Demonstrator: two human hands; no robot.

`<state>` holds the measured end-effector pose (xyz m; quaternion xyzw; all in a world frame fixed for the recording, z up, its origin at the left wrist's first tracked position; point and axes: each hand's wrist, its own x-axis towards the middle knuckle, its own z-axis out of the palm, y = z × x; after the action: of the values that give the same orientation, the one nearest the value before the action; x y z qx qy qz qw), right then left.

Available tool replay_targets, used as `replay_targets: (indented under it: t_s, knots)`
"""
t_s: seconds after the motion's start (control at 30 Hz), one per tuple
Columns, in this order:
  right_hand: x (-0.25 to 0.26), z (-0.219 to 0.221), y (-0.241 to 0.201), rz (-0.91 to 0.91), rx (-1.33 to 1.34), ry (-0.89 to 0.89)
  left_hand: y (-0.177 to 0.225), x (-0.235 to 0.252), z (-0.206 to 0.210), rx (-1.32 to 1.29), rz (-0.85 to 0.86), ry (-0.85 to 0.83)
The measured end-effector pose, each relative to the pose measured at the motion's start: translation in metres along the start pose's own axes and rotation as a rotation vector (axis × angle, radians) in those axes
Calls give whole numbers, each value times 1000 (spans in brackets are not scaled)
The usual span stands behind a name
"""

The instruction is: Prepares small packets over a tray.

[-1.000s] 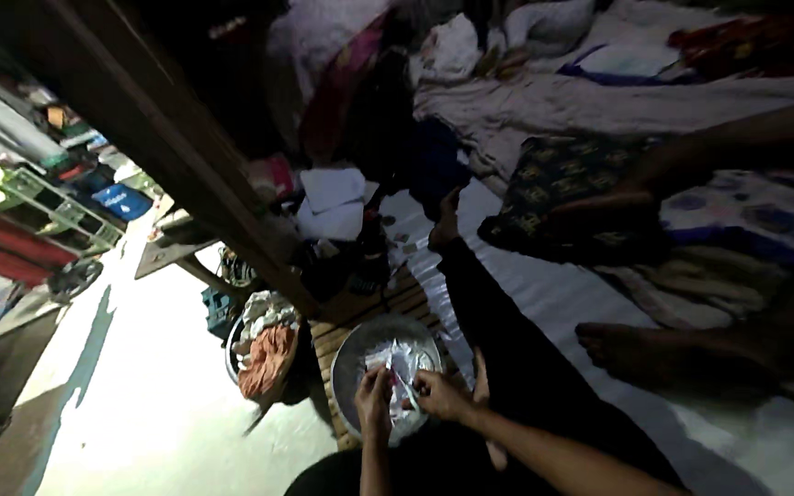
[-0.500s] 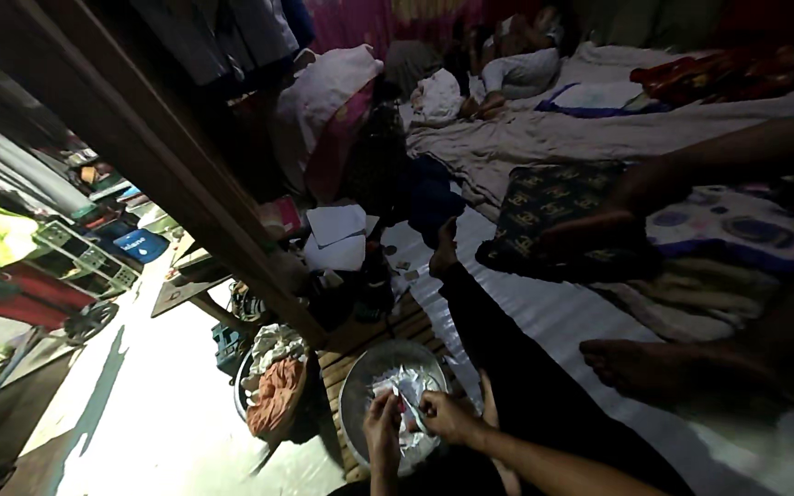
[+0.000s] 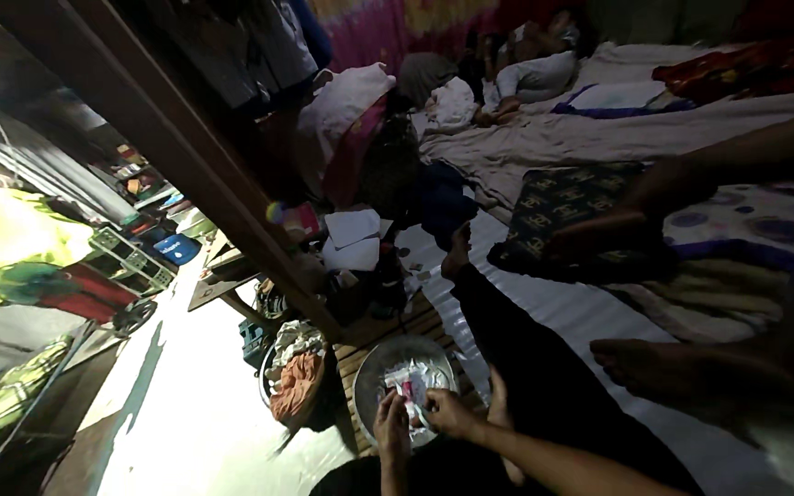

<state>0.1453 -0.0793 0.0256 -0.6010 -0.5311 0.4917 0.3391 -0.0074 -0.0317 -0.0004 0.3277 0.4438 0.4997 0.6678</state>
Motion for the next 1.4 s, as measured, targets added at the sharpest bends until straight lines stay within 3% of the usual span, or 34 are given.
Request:
replay_targets:
  t_s: [0.37,0.57,0.83,1.23,1.4]
  knots:
    - [-16,1,-19,13,-88,-40,10,-28,12,89,0,108]
    - [-11,-3,-6,8,-59,6,5,-22,9,36,-19,147]
    - [0,1,5,105,-14,-97,9,6,12,86,-27,217]
    - [14,0,5,73,-68,-68,-15,9,9,39,-50,130]
    - [8,-1,4,83,-136,-75,-12,10,6,-4,-8,223]
